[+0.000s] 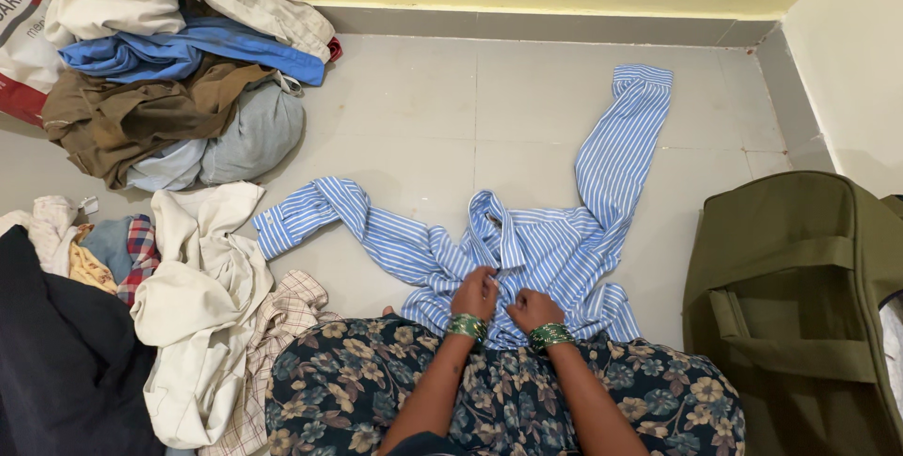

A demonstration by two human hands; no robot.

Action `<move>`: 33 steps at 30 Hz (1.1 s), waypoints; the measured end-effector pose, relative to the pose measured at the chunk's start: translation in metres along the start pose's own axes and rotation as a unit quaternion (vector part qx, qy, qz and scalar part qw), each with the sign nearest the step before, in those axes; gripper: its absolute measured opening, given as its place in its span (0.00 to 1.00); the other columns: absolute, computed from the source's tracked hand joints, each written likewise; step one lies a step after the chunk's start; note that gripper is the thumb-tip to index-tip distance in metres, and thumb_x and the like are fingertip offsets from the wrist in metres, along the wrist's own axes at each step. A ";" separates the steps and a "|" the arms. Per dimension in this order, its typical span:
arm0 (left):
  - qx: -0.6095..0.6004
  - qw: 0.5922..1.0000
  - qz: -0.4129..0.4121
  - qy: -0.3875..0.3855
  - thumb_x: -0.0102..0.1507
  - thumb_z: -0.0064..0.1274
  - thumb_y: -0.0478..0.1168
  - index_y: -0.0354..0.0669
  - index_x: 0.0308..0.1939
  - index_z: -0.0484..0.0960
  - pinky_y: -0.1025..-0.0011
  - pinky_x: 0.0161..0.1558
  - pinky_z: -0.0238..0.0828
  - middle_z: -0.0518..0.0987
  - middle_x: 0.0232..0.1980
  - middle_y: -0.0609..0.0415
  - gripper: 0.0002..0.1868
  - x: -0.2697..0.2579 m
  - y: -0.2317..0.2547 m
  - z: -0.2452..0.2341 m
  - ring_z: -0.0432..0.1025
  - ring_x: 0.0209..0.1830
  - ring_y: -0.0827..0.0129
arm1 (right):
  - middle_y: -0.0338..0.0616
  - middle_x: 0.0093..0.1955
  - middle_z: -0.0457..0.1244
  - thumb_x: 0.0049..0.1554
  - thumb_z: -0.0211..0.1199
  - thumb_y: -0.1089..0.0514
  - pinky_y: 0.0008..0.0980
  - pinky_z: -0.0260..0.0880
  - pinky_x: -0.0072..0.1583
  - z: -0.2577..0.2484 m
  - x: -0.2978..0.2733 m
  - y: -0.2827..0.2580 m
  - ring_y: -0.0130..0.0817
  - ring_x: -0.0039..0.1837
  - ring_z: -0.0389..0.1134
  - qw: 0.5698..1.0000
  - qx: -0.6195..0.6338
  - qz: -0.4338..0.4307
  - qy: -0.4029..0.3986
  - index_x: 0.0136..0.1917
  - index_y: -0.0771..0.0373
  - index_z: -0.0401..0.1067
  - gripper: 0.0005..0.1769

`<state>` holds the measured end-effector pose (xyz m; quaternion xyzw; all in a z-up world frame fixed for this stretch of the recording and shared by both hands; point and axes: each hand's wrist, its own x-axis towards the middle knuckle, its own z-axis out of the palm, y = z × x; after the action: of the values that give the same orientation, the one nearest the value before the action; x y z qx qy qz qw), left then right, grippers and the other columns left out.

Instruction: The person folds a striped shirt by hand on the floor, smoothing the fabric and aligning the sleeves.

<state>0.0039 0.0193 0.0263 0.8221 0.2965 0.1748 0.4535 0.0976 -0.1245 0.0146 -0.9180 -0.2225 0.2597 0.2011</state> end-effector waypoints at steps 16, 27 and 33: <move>0.415 0.897 0.133 0.070 0.58 0.58 0.35 0.60 0.73 0.63 0.35 0.62 0.51 0.67 0.74 0.59 0.39 0.115 -0.104 -0.078 0.57 0.75 0.56 | 0.59 0.57 0.65 0.41 0.73 0.34 0.55 0.71 0.48 -0.058 0.041 -0.071 0.58 0.53 0.70 0.972 -0.006 -0.085 0.221 0.70 0.66 0.61 0.53; 0.443 0.880 -0.029 -0.167 0.53 0.67 0.54 0.57 0.56 0.81 0.45 0.67 0.55 0.75 0.59 0.54 0.28 0.100 -0.068 -0.113 0.64 0.66 0.60 | 0.60 0.54 0.71 0.55 0.59 0.34 0.50 0.72 0.61 -0.052 0.153 -0.025 0.55 0.56 0.74 0.995 -0.064 0.069 -0.033 0.62 0.66 0.73 0.36; 0.414 0.905 0.047 -0.086 0.48 0.69 0.54 0.56 0.39 0.88 0.49 0.63 0.56 0.73 0.60 0.57 0.18 0.105 -0.047 -0.125 0.62 0.67 0.61 | 0.65 0.60 0.66 0.67 0.63 0.41 0.41 0.78 0.53 -0.213 0.193 0.006 0.47 0.56 0.74 0.914 0.269 0.021 0.302 0.70 0.81 0.59 0.40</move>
<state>-0.0012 0.1867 0.0540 0.9609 0.2625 -0.0143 0.0870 0.3678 -0.0840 0.1041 -0.8683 -0.0534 0.0248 0.4925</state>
